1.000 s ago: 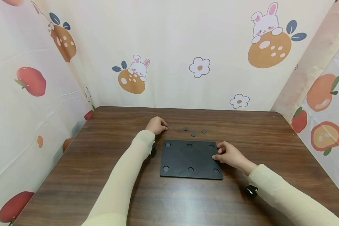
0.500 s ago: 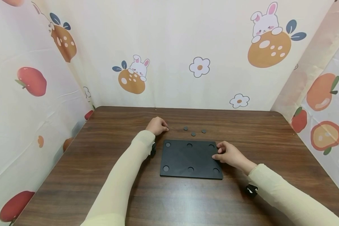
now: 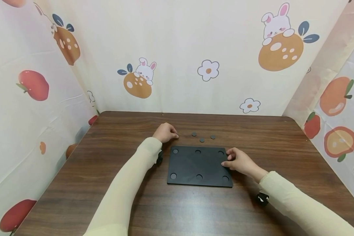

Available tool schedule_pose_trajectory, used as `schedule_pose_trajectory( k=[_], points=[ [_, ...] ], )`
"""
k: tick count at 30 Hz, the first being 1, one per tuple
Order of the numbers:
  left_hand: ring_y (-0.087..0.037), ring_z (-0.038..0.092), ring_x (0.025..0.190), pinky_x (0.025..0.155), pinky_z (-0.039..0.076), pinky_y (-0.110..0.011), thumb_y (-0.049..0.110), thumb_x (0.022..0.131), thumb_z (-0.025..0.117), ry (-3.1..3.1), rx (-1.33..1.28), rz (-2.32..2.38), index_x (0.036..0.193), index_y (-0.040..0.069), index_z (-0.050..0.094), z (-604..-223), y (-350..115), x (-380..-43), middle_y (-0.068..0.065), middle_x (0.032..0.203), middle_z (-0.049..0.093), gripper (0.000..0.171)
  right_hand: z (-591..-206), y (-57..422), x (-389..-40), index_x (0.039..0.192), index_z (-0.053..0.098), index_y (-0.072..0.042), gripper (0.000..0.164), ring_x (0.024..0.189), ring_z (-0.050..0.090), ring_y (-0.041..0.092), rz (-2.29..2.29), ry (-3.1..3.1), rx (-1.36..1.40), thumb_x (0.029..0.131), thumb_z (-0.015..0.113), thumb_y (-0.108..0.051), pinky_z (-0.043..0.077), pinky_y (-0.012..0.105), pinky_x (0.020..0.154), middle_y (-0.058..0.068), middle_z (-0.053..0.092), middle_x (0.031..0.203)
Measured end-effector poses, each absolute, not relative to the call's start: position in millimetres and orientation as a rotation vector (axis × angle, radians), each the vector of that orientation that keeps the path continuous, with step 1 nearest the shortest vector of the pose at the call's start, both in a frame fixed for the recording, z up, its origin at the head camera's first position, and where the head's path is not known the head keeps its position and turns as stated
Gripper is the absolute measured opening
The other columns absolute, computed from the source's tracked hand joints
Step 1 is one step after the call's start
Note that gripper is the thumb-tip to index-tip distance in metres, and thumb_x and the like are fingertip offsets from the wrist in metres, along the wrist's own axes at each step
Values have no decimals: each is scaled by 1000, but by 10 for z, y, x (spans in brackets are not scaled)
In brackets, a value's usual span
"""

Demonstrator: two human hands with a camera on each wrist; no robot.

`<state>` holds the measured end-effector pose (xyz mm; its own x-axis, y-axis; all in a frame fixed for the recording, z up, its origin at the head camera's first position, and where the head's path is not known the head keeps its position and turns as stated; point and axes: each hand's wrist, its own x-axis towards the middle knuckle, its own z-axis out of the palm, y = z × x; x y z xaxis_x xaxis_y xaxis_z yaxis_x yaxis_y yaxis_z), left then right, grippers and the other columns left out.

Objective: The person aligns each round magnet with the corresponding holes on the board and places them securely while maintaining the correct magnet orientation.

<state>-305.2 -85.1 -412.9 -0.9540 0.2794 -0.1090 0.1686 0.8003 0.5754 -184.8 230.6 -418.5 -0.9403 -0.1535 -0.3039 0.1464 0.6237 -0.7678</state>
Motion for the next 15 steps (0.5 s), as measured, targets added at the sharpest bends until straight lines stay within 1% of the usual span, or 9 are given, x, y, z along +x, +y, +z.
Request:
schedule_pose_trajectory(
  k=[6,15],
  points=[
    [-11,60,81,69,49,-28,27,81,71,2818,403,856,89,18,74,-4149,-832,-3040,5,90,68,12,-4201,2308,-1849,120,43,3,54,79,52,18,-1226,2513,-5,80,72,-18,52,30,69,10,46,94],
    [-10,59,78,65,49,-26,25,81,71,2789,503,901,87,19,74,-4063,-789,-2995,5,89,67,9,-4210,2309,-1847,120,43,2,53,78,52,18,-1227,2517,-4,79,72,-18,52,30,69,10,46,95]
  ],
)
